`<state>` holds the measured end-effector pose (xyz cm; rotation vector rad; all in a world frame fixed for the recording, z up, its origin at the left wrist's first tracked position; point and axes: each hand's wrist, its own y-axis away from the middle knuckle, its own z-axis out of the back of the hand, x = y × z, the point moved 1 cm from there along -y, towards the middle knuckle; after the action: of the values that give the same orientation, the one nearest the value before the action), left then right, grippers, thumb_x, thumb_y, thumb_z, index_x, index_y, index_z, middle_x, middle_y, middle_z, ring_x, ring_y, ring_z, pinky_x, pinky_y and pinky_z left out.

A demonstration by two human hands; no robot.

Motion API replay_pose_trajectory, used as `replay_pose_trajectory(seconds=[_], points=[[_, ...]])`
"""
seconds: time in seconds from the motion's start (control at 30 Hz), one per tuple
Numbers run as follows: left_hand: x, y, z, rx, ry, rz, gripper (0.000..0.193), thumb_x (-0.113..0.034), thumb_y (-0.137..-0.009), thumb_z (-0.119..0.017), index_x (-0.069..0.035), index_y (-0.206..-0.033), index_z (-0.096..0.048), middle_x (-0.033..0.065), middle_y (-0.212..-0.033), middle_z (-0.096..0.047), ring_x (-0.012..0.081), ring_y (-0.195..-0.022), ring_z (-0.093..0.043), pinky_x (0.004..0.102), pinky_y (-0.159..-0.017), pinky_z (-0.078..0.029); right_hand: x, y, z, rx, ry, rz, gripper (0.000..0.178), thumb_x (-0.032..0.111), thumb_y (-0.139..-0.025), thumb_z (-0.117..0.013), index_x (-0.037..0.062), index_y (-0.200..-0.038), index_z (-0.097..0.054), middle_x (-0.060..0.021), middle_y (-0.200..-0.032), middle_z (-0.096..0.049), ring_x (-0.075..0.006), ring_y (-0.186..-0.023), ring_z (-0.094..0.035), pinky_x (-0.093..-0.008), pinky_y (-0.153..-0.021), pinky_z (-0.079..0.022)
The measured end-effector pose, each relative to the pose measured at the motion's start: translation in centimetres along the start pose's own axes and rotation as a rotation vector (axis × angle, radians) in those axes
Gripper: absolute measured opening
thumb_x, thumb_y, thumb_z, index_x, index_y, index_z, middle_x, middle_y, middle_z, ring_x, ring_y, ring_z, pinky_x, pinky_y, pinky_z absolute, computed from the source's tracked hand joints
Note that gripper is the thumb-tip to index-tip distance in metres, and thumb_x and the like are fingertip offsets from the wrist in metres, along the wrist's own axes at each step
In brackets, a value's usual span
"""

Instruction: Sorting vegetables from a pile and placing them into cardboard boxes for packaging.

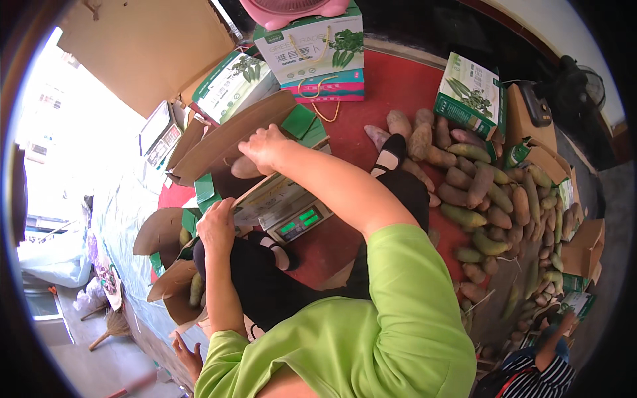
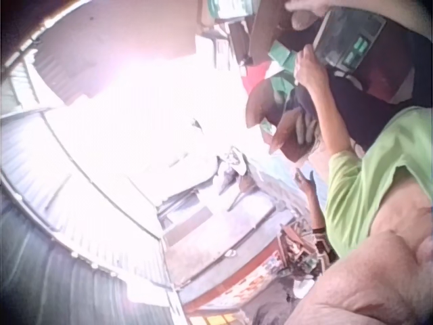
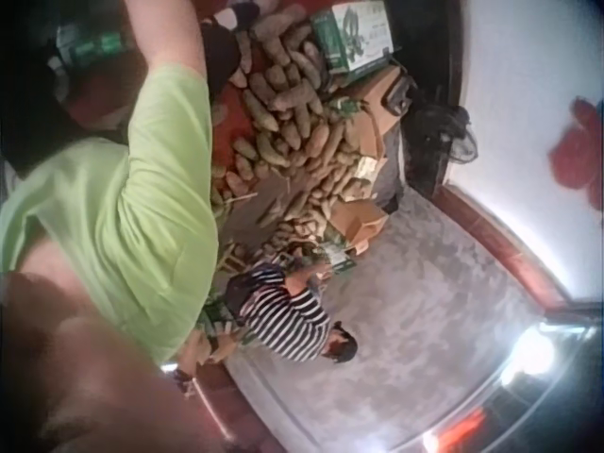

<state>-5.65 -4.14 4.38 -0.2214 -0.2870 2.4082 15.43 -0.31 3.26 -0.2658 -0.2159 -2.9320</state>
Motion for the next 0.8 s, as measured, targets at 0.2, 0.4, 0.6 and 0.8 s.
replay_pose_trajectory(seconds=[0.2,0.4,0.6,0.8], points=[[0.1,0.1,-0.1,0.049,0.009,0.048,0.014,-0.008,-0.079,-0.055,-0.014,-0.089,-0.063,0.0074,-0.077,-0.061,0.0281,-0.078,-0.062,0.0397,-0.066,-0.048,-0.8,-0.3,-0.4,0.231,-0.094,-0.156,0.028,0.014,-0.078,-0.058,0.011,-0.106,-0.063,-0.0109,-0.111,-0.063,-0.0263,-0.109,-0.058,-0.0426,-0.085,-0.046],[0.4,-0.3,-0.7,0.031,-0.003,0.053,0.021,-0.007,-0.078,-0.055,-0.016,-0.096,-0.064,0.0085,-0.087,-0.064,0.0304,-0.081,-0.063,0.0405,-0.066,-0.049,-3.2,1.4,-0.5,-0.153,-0.386,-0.12,0.02,0.014,-0.073,-0.061,0.0158,-0.093,-0.064,-0.0078,-0.096,-0.066,-0.0277,-0.095,-0.061,-0.041,-0.078,-0.049],[0.6,-0.4,-1.3,0.019,-0.01,0.009,0.017,-0.014,-0.084,-0.054,-0.016,-0.099,-0.063,0.0068,-0.09,-0.065,0.0301,-0.08,-0.062,0.0407,-0.064,-0.048,-8.4,10.2,3.3,-0.528,-0.714,-0.08,0.026,0.016,-0.076,-0.063,0.0061,-0.101,-0.063,-0.0114,-0.086,-0.067,-0.0222,-0.08,-0.064,-0.0345,-0.071,-0.049],[0.5,-0.4,-1.5,0.043,0.004,0.058,0.015,-0.018,-0.088,-0.053,-0.016,-0.098,-0.063,0.0074,-0.088,-0.065,0.0311,-0.078,-0.063,0.0413,-0.062,-0.048,-15.9,22.2,-6.7,-0.866,-1.041,-0.541,0.022,0.012,-0.078,-0.063,0.0038,-0.098,-0.065,-0.0114,-0.086,-0.067,-0.0206,-0.08,-0.065,-0.0309,-0.071,-0.05]])
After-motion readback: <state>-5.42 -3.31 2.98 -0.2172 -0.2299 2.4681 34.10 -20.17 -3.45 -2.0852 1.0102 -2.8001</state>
